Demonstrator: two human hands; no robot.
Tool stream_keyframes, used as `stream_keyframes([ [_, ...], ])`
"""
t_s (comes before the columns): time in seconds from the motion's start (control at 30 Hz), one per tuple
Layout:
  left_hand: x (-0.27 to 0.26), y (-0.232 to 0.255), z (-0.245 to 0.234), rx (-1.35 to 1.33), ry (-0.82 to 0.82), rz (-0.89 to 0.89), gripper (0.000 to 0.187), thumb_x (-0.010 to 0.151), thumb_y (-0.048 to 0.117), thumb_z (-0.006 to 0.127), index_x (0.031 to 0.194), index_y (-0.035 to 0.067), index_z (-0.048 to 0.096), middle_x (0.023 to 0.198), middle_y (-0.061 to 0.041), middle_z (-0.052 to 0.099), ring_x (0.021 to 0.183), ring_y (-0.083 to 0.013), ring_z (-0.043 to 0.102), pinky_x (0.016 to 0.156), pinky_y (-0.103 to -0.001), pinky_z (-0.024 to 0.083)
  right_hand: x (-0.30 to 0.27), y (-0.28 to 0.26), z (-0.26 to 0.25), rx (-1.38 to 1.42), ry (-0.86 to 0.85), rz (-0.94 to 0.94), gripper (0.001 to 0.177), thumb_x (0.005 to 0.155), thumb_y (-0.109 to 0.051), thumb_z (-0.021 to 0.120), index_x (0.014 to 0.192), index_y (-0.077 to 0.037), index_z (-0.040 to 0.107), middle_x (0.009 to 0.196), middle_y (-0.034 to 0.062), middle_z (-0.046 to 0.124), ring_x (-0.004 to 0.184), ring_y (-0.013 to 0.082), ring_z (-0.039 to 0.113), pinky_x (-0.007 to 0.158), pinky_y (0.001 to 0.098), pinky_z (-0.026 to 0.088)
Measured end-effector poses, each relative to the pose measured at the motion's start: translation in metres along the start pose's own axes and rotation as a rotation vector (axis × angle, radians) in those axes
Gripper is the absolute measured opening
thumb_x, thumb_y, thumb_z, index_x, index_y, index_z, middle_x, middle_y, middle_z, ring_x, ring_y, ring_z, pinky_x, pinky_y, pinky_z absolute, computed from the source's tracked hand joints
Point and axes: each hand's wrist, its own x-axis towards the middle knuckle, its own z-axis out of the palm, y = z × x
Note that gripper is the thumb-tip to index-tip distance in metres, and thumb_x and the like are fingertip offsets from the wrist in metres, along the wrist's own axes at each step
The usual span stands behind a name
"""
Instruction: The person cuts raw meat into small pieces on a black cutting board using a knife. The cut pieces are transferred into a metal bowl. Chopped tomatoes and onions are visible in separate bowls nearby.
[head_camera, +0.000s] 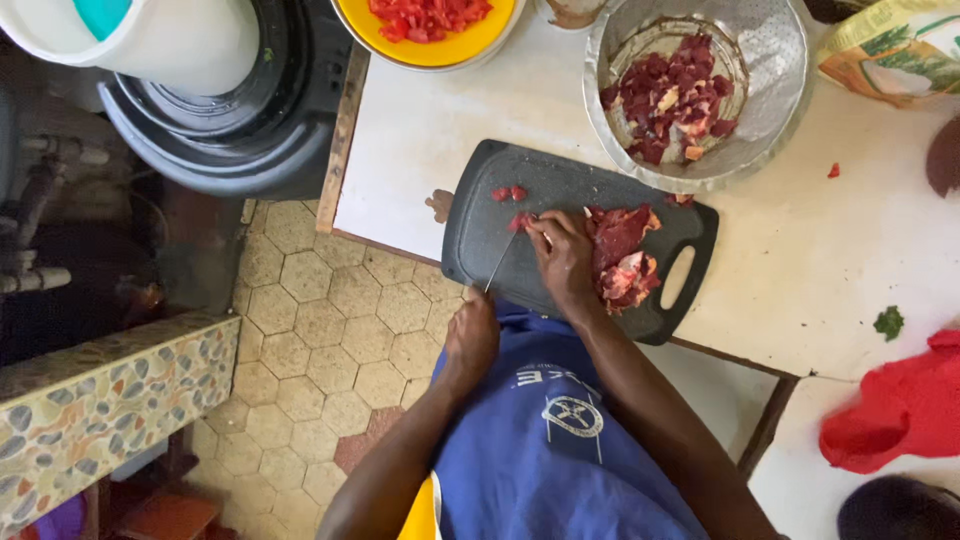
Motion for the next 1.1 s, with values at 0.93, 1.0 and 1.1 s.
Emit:
stream_keyframes([
  [0.93, -0.027, 0.019, -0.099, -0.351, 0.371, 0.084, 0.03, 0.109, 0.036, 0.045, 0.103, 0.008, 0.055, 0.066, -0.03, 0.065, 0.07, -0.0489, 0.072, 0.056, -0.058, 0.056, 0.048, -0.057, 0.045, 0.628, 0.04, 0.519, 0.011, 0.097, -0.019, 0.063, 0.092, -0.01, 0.06, 0.086, 0.0016, 0.044, 0.078, 0.0189, 0.05, 0.085, 0.0399, 0.042],
  [1.0, -0.041, 0.025, -0.115, -0.471, 0.342, 0.036, 0.03, 0.108, 0.034, 0.047, 0.097, 0.007, 0.055, 0.069, -0.034, 0.065, 0.073, -0.0536, 0.07, 0.056, -0.061, 0.054, 0.045, -0.065, 0.036, 0.746, -0.013, 0.492, 0.014, 0.101, -0.012, 0.055, 0.09, -0.004, 0.053, 0.091, -0.001, 0.046, 0.089, 0.012, 0.047, 0.094, 0.0287, 0.037],
  [1.1, -0.034, 0.007, -0.104, -0.568, 0.297, -0.033, 0.036, 0.108, 0.039, 0.042, 0.098, 0.007, 0.055, 0.072, -0.035, 0.066, 0.078, -0.0556, 0.069, 0.063, -0.067, 0.049, 0.038, 0.006, 0.039, -0.067, -0.037, 0.078, 0.013, 0.096, -0.005, 0.067, 0.105, -0.014, 0.07, 0.1, 0.0026, 0.057, 0.091, 0.0243, 0.068, 0.083, 0.0376, 0.054],
])
